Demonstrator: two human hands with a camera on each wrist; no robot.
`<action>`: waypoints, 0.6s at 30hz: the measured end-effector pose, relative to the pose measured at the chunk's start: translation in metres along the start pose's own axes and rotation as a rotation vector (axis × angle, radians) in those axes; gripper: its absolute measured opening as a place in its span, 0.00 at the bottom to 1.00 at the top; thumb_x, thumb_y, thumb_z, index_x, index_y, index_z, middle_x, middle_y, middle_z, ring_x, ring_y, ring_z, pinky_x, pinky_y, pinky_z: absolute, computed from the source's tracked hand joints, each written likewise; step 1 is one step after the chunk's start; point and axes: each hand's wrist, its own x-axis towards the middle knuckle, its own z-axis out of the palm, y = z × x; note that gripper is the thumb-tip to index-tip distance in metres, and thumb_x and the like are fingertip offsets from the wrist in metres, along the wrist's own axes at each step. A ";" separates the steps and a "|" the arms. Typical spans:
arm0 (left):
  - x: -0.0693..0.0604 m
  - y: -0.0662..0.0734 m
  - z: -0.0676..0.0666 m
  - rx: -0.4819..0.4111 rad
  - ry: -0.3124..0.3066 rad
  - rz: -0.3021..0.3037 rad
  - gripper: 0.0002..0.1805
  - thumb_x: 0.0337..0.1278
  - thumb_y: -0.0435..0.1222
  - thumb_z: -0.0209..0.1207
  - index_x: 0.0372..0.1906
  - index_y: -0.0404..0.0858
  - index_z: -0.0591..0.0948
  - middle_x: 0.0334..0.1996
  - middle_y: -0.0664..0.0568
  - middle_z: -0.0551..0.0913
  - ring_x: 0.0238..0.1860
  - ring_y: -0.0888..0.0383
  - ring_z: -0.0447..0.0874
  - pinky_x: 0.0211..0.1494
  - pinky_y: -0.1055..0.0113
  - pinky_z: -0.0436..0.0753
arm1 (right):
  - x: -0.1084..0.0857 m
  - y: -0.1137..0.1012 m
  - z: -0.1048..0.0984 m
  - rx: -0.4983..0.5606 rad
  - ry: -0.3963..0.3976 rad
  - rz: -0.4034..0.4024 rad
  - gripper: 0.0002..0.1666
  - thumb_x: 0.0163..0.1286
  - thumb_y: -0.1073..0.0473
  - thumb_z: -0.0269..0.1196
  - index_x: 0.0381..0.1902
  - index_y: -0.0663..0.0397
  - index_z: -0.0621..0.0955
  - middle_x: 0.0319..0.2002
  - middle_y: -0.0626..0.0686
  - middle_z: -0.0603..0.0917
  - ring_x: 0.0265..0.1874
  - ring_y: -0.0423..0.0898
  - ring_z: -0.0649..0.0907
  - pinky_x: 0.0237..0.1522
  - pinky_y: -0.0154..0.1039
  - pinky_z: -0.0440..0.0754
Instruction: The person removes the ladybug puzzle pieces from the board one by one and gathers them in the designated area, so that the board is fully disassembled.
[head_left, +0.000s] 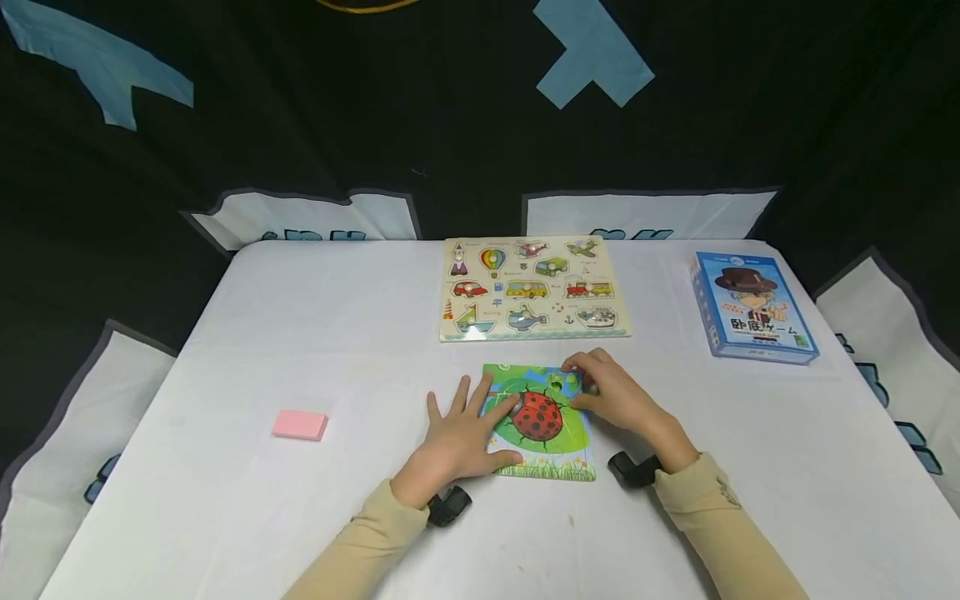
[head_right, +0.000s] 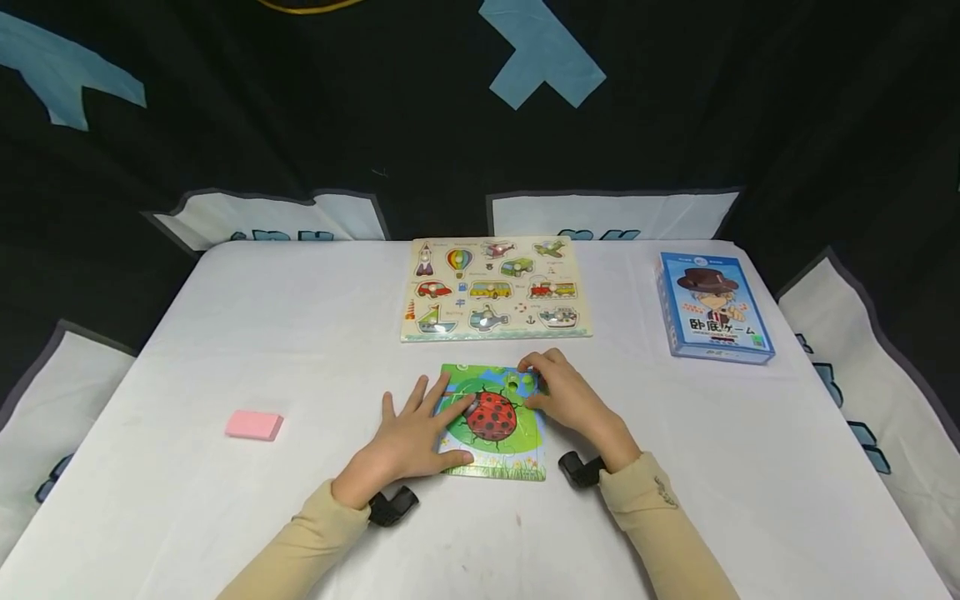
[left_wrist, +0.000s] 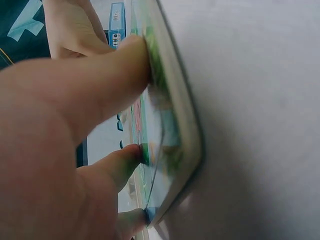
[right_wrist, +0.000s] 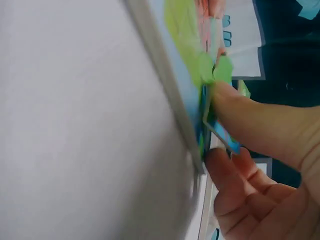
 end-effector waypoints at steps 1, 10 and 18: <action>0.000 0.000 0.001 -0.005 0.002 0.002 0.44 0.45 0.68 0.49 0.69 0.58 0.55 0.71 0.46 0.40 0.68 0.41 0.35 0.55 0.30 0.41 | -0.001 0.002 0.000 0.005 0.016 -0.015 0.21 0.54 0.67 0.67 0.46 0.57 0.74 0.39 0.57 0.71 0.31 0.46 0.73 0.33 0.41 0.72; 0.001 -0.001 0.002 0.009 0.011 0.009 0.45 0.45 0.69 0.48 0.69 0.57 0.54 0.71 0.46 0.39 0.68 0.41 0.36 0.55 0.30 0.41 | -0.004 0.007 -0.001 0.005 -0.006 0.027 0.27 0.55 0.62 0.67 0.53 0.64 0.73 0.36 0.55 0.73 0.31 0.46 0.71 0.33 0.41 0.71; 0.000 -0.001 -0.001 0.013 0.006 0.009 0.45 0.45 0.69 0.48 0.69 0.57 0.54 0.71 0.46 0.39 0.68 0.41 0.36 0.55 0.30 0.41 | -0.003 0.005 -0.001 -0.015 -0.039 0.040 0.21 0.55 0.63 0.67 0.47 0.61 0.76 0.39 0.56 0.71 0.34 0.47 0.72 0.36 0.43 0.72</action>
